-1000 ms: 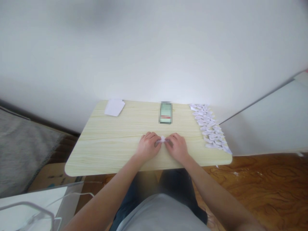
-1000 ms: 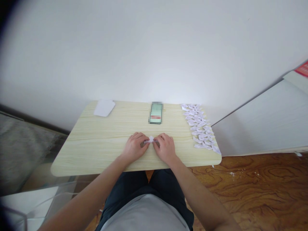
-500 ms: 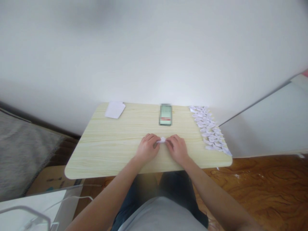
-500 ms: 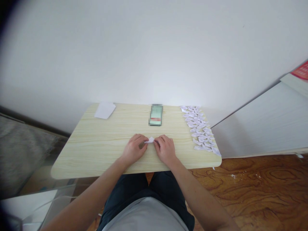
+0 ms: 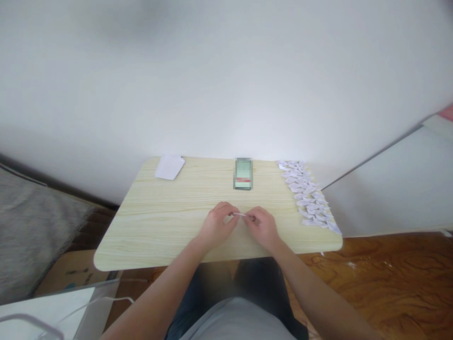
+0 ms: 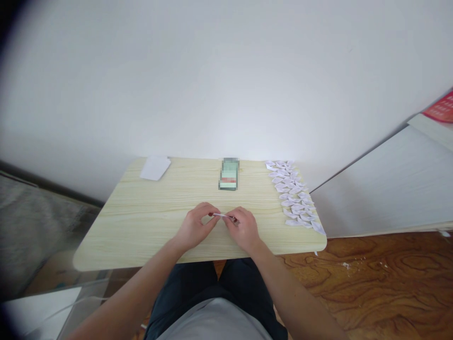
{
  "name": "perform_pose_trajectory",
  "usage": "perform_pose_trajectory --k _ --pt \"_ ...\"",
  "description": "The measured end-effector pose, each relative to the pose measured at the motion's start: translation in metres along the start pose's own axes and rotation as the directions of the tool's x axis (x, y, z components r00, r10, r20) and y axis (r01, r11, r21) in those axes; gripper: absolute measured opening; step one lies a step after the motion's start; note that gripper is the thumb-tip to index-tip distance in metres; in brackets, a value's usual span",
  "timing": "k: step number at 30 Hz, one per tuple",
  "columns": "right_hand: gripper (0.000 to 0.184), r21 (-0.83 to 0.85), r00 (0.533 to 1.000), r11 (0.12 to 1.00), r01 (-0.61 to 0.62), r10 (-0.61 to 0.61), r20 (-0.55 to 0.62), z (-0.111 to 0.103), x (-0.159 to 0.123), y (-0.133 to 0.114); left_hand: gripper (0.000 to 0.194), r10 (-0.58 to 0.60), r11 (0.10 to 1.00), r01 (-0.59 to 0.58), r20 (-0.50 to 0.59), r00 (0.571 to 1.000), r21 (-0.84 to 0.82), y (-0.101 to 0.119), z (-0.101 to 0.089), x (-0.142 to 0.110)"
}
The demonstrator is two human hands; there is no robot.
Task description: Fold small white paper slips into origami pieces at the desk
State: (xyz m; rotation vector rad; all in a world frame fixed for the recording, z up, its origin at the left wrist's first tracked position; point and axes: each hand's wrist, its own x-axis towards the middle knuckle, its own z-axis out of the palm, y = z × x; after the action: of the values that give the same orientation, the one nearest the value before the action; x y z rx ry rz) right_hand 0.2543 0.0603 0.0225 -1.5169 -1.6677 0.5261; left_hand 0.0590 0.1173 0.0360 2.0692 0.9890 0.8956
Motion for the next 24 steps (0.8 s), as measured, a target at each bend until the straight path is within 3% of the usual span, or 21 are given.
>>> perform_pose_trajectory --k 7,11,17,20,24 --pt "0.018 0.217 0.987 0.970 -0.110 0.080 0.140 -0.029 0.003 -0.032 0.020 -0.140 0.975 0.158 0.117 0.983 -0.156 0.015 -0.022 -0.005" --pt "0.022 0.282 0.979 0.939 -0.196 0.169 0.117 -0.033 0.003 -0.045 0.026 -0.220 0.930 0.251 0.140 0.965 -0.268 0.019 -0.016 -0.010" --pt "0.022 0.346 0.967 0.904 -0.250 0.249 0.049 -0.021 -0.003 -0.052 0.025 -0.301 0.810 0.333 0.146 0.942 -0.482 0.029 -0.010 -0.014" --pt "0.019 0.299 0.976 0.937 -0.179 0.208 -0.068 -0.016 -0.007 -0.052 0.024 -0.316 0.832 0.341 0.131 0.940 -0.438 0.032 -0.012 -0.015" --pt "0.018 0.145 0.978 0.989 0.001 0.029 -0.207 -0.013 -0.007 -0.052 0.017 -0.320 0.904 0.327 0.071 0.945 -0.275 0.035 -0.012 -0.015"
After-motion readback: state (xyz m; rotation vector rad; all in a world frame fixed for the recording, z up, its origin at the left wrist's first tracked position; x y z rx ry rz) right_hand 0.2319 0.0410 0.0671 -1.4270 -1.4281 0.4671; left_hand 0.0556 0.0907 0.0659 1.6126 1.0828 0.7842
